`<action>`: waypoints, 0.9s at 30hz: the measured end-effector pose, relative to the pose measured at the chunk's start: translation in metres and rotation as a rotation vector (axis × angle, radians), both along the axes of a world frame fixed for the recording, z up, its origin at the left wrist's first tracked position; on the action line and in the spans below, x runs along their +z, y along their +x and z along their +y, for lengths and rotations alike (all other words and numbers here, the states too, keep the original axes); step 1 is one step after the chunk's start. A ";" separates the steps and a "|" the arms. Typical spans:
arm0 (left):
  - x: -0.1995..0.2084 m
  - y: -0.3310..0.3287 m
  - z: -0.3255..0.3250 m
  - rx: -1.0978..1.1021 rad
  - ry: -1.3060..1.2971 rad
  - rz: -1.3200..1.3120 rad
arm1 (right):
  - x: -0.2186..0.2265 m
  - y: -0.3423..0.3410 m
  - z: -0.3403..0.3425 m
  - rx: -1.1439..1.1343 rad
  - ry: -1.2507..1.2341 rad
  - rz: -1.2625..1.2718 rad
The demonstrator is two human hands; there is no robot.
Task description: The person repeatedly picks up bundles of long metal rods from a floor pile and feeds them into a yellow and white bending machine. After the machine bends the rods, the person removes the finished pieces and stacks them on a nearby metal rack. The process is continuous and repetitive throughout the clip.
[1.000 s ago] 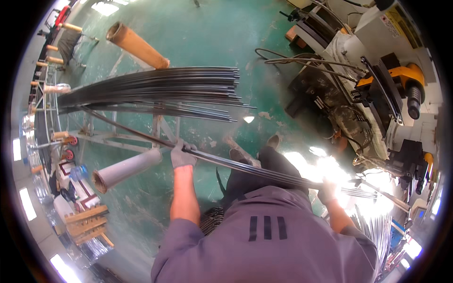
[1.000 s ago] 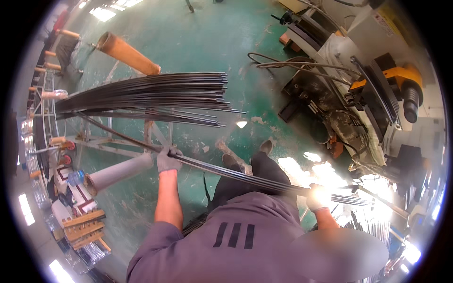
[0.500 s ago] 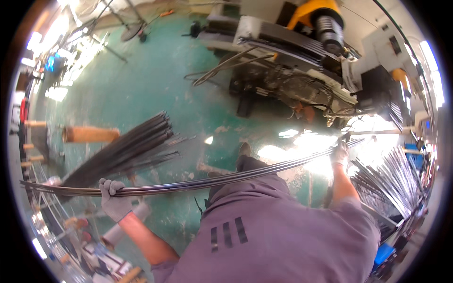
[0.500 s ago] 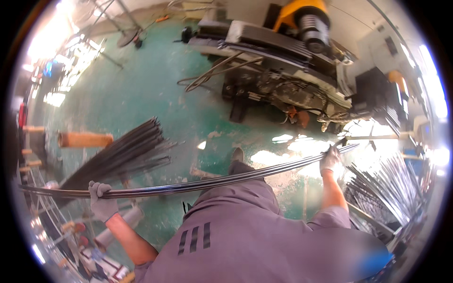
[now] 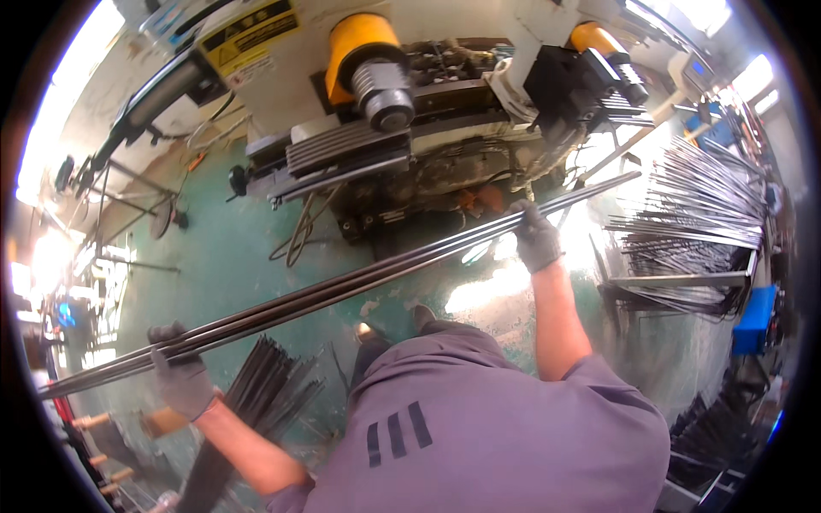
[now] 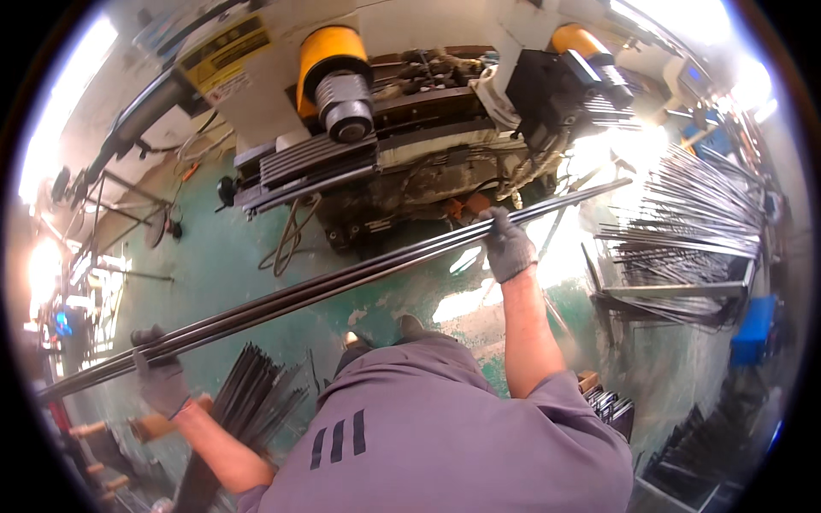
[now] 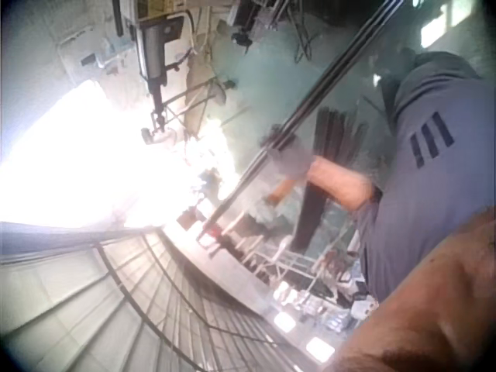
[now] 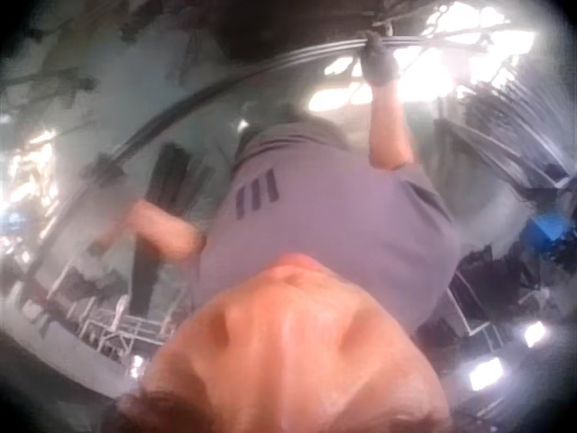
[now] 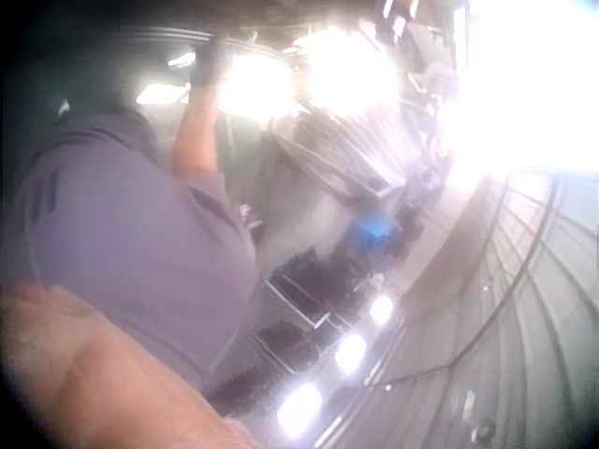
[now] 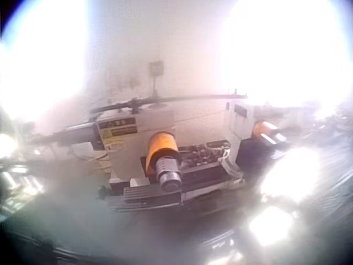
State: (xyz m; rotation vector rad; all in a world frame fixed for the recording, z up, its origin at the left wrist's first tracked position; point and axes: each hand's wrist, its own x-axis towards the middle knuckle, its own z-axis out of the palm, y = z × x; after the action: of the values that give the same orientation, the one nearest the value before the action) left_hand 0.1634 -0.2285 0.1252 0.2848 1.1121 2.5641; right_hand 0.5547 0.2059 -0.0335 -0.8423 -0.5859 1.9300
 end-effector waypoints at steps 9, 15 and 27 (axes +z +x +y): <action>-0.069 -0.066 0.101 -0.221 -0.075 -0.065 | 0.060 -0.086 0.029 -0.108 0.071 0.072; -0.081 -0.087 0.157 -0.420 0.006 -0.298 | 0.061 -0.107 0.058 -0.253 -0.061 -0.057; -0.079 -0.172 0.195 -0.222 -0.010 -0.434 | 0.047 -0.083 0.215 -0.421 -0.030 -0.646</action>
State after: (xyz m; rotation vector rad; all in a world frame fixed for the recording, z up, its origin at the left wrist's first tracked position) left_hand -0.0083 -0.0330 0.0461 -0.1411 0.8747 2.2730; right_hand 0.4721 0.4211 0.0140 -1.4939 -0.6832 1.2721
